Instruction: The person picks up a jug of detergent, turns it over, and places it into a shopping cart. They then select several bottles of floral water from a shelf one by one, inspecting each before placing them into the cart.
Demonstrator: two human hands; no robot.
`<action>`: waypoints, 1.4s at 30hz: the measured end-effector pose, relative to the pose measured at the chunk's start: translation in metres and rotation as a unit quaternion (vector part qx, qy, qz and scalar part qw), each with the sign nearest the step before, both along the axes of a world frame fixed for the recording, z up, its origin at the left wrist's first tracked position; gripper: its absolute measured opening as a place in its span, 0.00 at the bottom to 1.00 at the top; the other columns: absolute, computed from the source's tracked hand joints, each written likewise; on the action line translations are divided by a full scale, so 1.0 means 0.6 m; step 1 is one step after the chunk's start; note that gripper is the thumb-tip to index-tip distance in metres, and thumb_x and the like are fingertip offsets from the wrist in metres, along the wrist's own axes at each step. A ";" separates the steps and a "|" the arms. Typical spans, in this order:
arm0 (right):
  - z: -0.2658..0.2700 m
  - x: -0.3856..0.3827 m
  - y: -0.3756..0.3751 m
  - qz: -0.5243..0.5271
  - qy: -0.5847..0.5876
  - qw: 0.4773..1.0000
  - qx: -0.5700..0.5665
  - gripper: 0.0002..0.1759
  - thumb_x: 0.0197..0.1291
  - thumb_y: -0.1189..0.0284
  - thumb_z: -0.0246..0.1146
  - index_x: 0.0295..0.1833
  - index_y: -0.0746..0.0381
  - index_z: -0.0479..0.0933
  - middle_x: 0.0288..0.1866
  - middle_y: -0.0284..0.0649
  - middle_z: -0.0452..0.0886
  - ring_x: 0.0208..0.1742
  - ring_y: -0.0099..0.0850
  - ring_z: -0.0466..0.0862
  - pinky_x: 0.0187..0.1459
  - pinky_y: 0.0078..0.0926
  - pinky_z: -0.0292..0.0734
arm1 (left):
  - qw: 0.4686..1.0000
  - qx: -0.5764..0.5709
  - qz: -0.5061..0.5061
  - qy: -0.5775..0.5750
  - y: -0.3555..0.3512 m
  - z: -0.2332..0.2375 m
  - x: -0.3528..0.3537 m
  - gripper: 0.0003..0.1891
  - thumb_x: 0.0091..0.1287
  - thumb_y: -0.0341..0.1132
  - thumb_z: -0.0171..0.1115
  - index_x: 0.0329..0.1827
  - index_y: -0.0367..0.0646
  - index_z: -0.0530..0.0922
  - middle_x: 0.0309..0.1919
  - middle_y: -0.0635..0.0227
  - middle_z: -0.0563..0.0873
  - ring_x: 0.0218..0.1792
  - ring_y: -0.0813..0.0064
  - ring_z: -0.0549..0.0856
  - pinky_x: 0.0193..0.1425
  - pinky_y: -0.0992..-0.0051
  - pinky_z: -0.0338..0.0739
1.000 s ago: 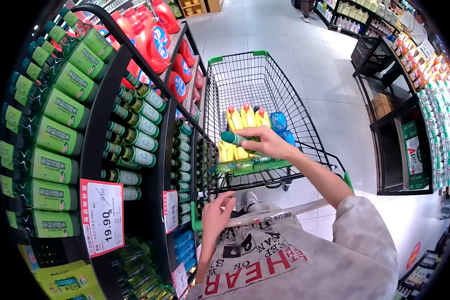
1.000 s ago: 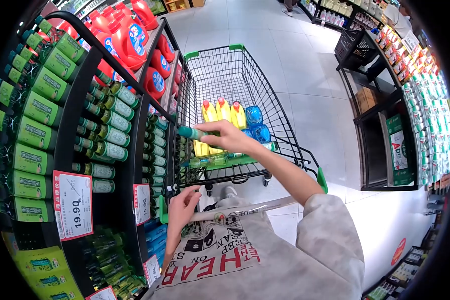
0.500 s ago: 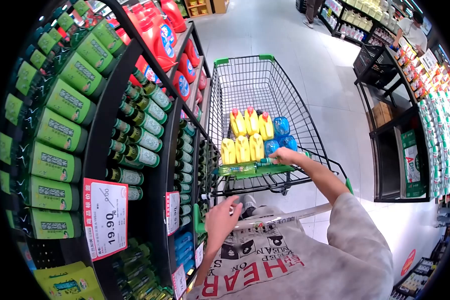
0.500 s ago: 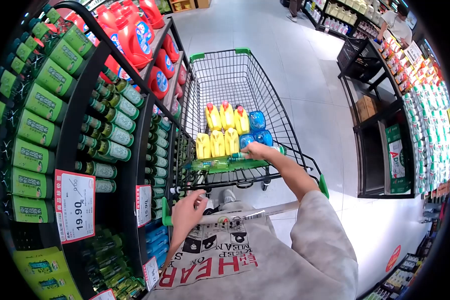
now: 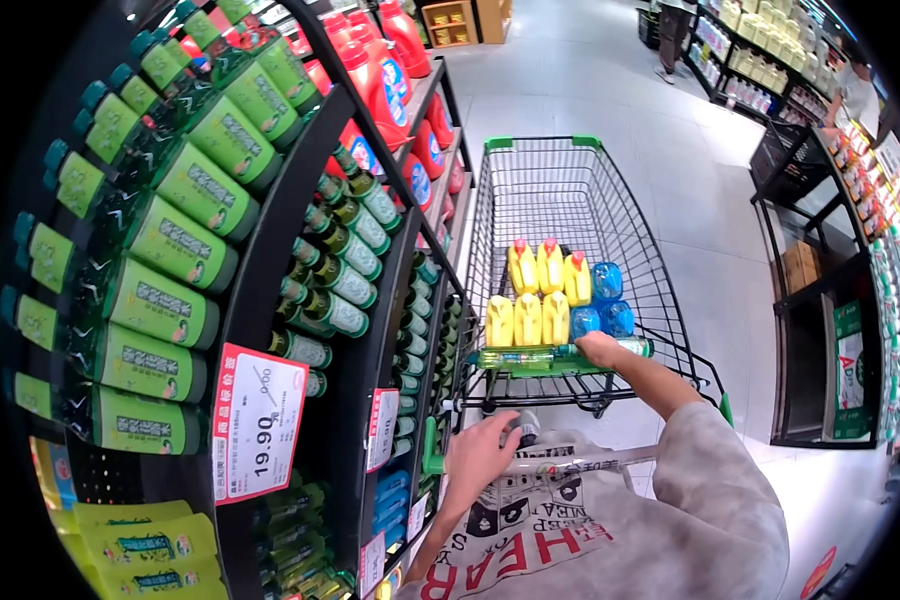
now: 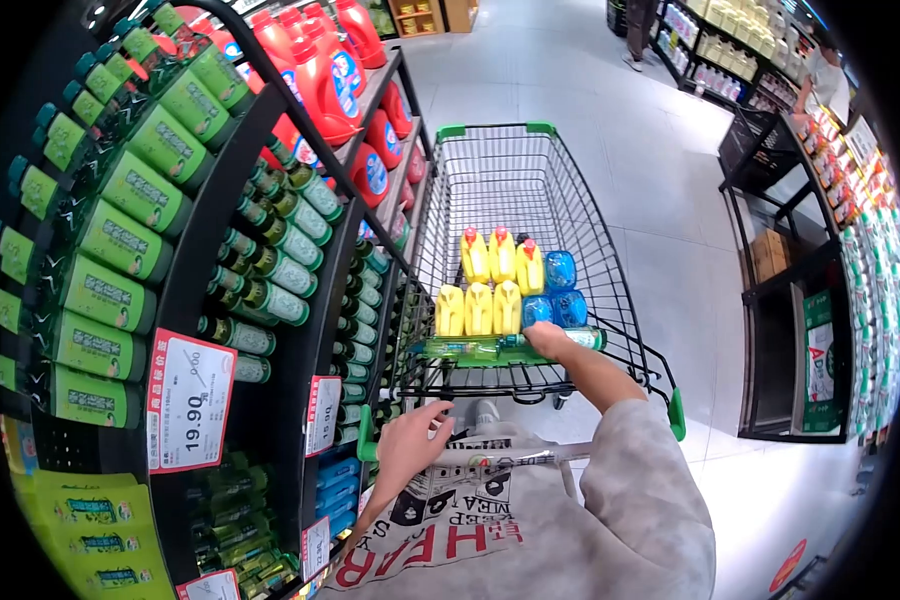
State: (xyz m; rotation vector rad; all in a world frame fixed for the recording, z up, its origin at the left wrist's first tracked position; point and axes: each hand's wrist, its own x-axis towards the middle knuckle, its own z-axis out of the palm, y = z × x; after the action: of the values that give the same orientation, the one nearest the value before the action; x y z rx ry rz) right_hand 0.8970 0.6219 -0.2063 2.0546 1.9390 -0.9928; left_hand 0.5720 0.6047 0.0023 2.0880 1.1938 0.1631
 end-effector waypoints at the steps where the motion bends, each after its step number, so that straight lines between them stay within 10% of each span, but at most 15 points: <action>1: -0.002 -0.001 -0.003 -0.002 -0.003 1.000 0.011 0.14 0.61 0.72 0.51 0.45 0.61 0.81 0.43 0.55 0.83 0.47 0.51 0.83 0.48 0.45 0.79 | 1.000 -0.006 -0.007 0.009 0.001 -0.003 -0.001 0.14 0.64 0.43 0.60 0.51 0.52 0.81 0.34 0.71 0.88 0.34 0.69 0.87 0.36 0.66 0.79; 14: 0.004 -0.004 -0.003 -0.010 -0.005 0.999 -0.041 0.13 0.56 0.68 0.59 0.45 0.61 0.82 0.43 0.55 0.83 0.48 0.50 0.82 0.49 0.44 0.78 | 1.000 -0.016 -0.005 -0.009 0.015 -0.013 -0.009 0.17 0.62 0.44 0.62 0.52 0.54 0.80 0.33 0.70 0.87 0.34 0.66 0.86 0.36 0.67 0.79; 21: 0.198 -0.102 0.165 -0.141 0.069 0.946 0.284 0.14 0.56 0.64 0.61 0.33 0.66 0.82 0.30 0.53 0.83 0.33 0.51 0.83 0.38 0.44 0.79 | 1.000 -0.022 -0.005 -0.019 0.022 -0.003 -0.005 0.17 0.61 0.44 0.61 0.52 0.50 0.80 0.32 0.68 0.87 0.35 0.63 0.86 0.38 0.64 0.79; 24: 0.342 -0.211 0.242 -0.085 0.265 0.877 0.391 0.10 0.61 0.71 0.63 0.41 0.68 0.81 0.29 0.44 0.84 0.29 0.30 0.84 0.32 0.26 0.77 | 1.000 -0.025 -0.003 -0.016 0.027 -0.008 -0.006 0.17 0.61 0.43 0.61 0.52 0.50 0.80 0.32 0.68 0.87 0.35 0.61 0.85 0.39 0.63 0.79; 30: 0.530 -0.402 0.289 0.024 0.410 0.810 0.420 0.19 0.58 0.65 0.64 0.49 0.68 0.76 0.38 0.50 0.83 0.28 0.39 0.83 0.34 0.33 0.77 | 0.999 0.008 0.021 -0.034 0.026 -0.031 -0.015 0.17 0.61 0.45 0.60 0.51 0.52 0.80 0.34 0.64 0.87 0.39 0.59 0.86 0.43 0.58 0.79; 42: 0.498 -0.492 0.340 0.075 0.332 0.843 0.417 0.21 0.56 0.68 0.64 0.50 0.70 0.71 0.46 0.61 0.79 0.45 0.59 0.79 0.46 0.50 0.75 | 0.998 0.058 0.034 -0.002 0.015 -0.019 -0.025 0.18 0.61 0.45 0.61 0.52 0.50 0.79 0.36 0.67 0.87 0.39 0.62 0.86 0.44 0.61 0.78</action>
State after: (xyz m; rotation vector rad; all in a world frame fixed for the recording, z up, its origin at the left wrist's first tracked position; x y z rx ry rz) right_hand 0.6018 0.8261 0.0925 1.9707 3.3204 -1.0130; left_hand 0.5568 0.6138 -0.0091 2.1466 1.2816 0.2744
